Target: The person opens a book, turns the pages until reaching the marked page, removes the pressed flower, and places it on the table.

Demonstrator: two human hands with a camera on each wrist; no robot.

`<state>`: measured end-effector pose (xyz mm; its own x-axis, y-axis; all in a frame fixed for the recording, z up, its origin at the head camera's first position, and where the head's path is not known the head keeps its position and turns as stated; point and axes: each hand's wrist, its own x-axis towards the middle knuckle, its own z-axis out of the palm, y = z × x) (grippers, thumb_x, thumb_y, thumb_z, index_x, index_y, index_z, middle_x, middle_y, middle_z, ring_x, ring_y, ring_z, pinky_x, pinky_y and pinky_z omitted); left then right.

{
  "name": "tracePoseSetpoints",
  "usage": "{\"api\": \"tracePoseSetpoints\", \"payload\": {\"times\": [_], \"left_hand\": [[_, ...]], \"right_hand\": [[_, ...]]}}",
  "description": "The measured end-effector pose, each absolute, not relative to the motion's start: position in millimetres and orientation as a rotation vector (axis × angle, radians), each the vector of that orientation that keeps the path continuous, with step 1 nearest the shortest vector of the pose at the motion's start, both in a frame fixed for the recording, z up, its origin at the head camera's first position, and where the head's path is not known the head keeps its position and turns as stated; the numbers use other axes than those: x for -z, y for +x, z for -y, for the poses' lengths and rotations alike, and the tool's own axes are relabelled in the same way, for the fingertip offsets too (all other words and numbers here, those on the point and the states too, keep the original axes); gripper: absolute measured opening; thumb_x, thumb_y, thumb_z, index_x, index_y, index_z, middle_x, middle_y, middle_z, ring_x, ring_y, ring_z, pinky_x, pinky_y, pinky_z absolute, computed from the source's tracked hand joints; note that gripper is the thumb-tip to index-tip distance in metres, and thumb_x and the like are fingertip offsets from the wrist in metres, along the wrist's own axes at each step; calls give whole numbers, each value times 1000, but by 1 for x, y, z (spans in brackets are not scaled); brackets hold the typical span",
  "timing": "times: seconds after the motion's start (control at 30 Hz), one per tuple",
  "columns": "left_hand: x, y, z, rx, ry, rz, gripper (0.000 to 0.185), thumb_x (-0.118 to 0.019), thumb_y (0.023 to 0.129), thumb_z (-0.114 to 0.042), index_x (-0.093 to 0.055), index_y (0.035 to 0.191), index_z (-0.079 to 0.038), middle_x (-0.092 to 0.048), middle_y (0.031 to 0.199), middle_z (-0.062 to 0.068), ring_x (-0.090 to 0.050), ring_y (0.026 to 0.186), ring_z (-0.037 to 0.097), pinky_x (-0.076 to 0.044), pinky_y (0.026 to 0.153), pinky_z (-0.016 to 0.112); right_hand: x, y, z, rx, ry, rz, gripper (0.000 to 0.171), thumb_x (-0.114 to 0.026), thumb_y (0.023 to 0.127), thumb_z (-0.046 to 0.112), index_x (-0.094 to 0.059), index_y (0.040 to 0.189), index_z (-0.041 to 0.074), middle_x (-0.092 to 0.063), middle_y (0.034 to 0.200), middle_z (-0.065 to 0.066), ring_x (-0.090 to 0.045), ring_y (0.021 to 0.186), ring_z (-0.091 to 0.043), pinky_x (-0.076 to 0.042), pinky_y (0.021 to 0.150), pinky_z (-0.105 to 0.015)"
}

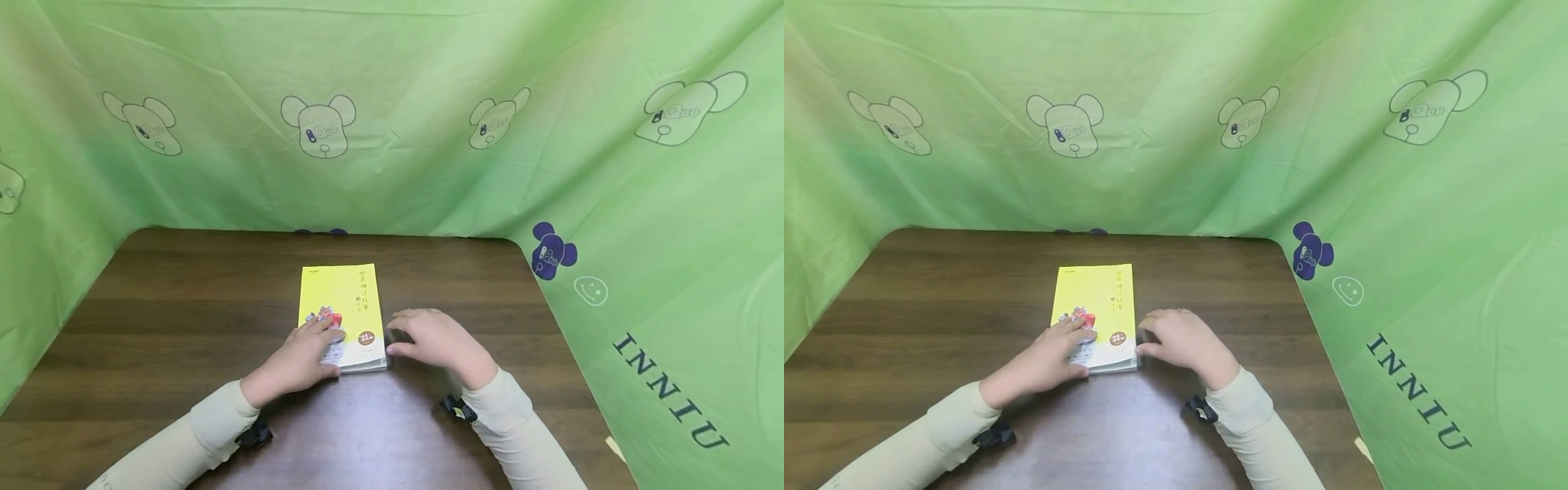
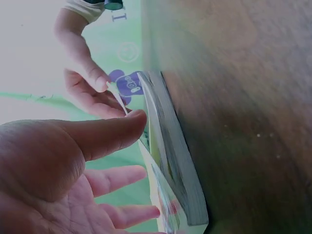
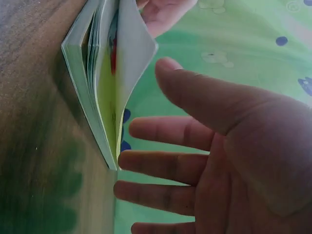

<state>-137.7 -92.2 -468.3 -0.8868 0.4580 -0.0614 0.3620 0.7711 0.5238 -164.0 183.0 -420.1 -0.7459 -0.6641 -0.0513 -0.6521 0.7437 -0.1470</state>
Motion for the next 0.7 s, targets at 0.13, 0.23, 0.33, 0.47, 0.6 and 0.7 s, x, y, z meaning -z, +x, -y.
{"api": "tracePoseSetpoints", "payload": {"times": [0.13, 0.23, 0.33, 0.47, 0.6, 0.7], "left_hand": [[466, -137, 97, -887, 647, -2755, 61, -85, 84, -18, -61, 139, -5, -46, 155, 23, -36, 148, 46, -30, 116, 64], [463, -134, 101, -951, 628, -2764, 67, -83, 86, -16, -55, 146, -5, -44, 158, 20, -36, 149, 41, -31, 119, 56], [455, -129, 105, -975, 616, -2840, 75, -83, 87, -18, -47, 152, -8, -44, 159, 17, -40, 147, 39, -36, 116, 55], [443, -126, 109, -981, 631, -2981, 87, -84, 87, -22, -35, 159, -11, -44, 158, 16, -46, 142, 38, -41, 112, 56], [434, -127, 112, -969, 669, -3113, 101, -83, 87, -22, -19, 164, -14, -33, 164, 16, -43, 144, 39, -42, 111, 58], [430, -127, 117, -880, 737, -3251, 106, -84, 85, -17, -15, 165, -14, -17, 170, 17, -32, 149, 42, -36, 114, 63]], "right_hand": [[422, -166, -183, 200, -1074, -2820, 43, -74, 93, 41, -73, 122, 9, -70, 131, -10, -63, 127, -26, -50, 103, -50], [426, -167, -180, 191, -1102, -2797, 44, -74, 93, 41, -73, 123, 8, -68, 133, -12, -61, 129, -28, -49, 104, -52], [429, -167, -177, 180, -1093, -2773, 47, -73, 93, 42, -71, 126, 9, -65, 138, -14, -59, 132, -29, -47, 106, -54], [433, -165, -173, 183, -1063, -2756, 53, -73, 93, 44, -67, 133, 11, -58, 147, -15, -53, 138, -33, -39, 113, -57], [439, -165, -170, 202, -1104, -2727, 60, -73, 93, 44, -61, 141, 10, -49, 156, -14, -44, 146, -34, -30, 118, -60], [444, -164, -168, 207, -1158, -2699, 67, -72, 93, 47, -55, 147, 10, -41, 162, -13, -36, 151, -33, -25, 121, -61]]}}
